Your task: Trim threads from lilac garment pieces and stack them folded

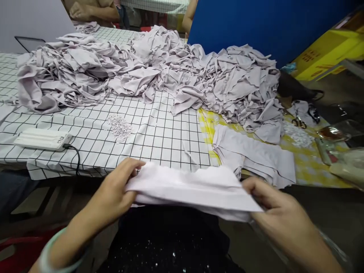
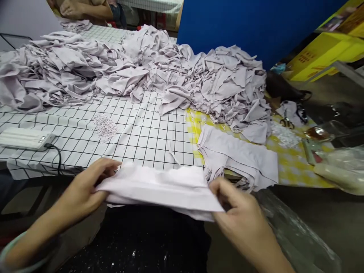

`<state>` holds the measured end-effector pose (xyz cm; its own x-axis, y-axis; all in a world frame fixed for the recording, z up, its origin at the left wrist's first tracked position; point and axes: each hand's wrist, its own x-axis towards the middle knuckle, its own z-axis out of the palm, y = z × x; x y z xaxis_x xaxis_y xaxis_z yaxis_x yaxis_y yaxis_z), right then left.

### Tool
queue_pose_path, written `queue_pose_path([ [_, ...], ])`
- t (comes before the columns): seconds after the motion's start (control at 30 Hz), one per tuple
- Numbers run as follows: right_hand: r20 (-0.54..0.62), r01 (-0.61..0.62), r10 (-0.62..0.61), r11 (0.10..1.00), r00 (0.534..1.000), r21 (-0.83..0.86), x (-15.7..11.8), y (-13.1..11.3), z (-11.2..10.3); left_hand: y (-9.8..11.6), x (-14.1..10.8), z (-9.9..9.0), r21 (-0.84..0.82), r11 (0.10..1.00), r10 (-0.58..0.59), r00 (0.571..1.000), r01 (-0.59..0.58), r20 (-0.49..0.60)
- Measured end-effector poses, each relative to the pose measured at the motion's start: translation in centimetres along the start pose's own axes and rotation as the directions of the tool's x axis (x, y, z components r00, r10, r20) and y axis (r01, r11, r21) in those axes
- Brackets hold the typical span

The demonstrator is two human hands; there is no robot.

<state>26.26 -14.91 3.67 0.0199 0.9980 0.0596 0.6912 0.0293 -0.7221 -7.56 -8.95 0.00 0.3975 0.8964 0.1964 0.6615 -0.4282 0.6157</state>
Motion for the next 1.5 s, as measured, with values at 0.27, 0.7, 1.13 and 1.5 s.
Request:
queue_pose_path([
  [0.27, -0.584, 0.037, -0.159, 0.976, 0.796, -0.216, 6.8, 0.8, 4.1, -0.2, 3.7, -2.5, 0.183, 0.963, -0.084, 0.865, 0.198, -0.495],
  [0.7, -0.313, 0.063, -0.176, 0.938, 0.933, -0.341, 12.2, 6.9, 10.0, -6.5, 4.4, 3.2, 0.065, 0.929, -0.340, 0.911, 0.364, -0.232],
  [1.13, 0.082, -0.141, 0.140, 0.990, 0.987, 0.006, 15.5, 5.9, 9.2, -7.0, 12.8, 1.7, 0.125, 0.922, -0.376, 0.925, 0.368, 0.056],
  [1.5, -0.155, -0.059, 0.055, 0.998, 0.986, -0.021, 15.5, 7.5, 7.7, -7.5, 9.3, 4.2, 0.331, 0.932, -0.085, 0.976, 0.149, -0.202],
])
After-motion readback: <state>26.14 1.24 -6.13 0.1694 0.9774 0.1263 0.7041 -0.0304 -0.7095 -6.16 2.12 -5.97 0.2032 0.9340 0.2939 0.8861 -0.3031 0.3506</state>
